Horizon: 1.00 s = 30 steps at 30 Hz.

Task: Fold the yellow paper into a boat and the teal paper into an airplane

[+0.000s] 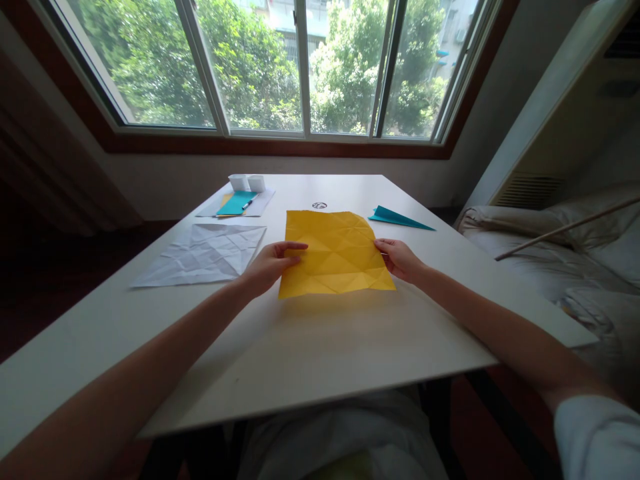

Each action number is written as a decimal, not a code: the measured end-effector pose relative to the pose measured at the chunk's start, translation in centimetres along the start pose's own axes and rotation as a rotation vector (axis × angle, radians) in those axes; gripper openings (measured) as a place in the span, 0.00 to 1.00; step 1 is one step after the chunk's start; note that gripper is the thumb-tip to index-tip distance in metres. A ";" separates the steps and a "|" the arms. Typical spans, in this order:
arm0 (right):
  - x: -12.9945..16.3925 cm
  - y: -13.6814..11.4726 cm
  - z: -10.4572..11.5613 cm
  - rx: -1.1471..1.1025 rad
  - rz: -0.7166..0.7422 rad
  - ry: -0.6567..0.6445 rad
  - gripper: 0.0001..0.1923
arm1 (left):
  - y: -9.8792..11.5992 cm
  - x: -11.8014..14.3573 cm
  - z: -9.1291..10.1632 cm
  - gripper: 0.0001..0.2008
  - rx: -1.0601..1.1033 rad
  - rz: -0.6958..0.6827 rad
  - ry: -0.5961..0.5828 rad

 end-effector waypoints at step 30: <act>-0.8 -1.6 1.5 0.203 0.106 -0.092 0.17 | -0.3 -0.8 1.3 0.16 0.138 0.045 0.077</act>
Point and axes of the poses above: each hand's wrist, its own x-axis away from the middle knuckle, its own z-axis out of the back of the hand, y = z × x, the point moved 3 cm from there along -x, towards the middle knuckle, and after that the axes turned 13 degrees about -x, right-handed, at the moved point
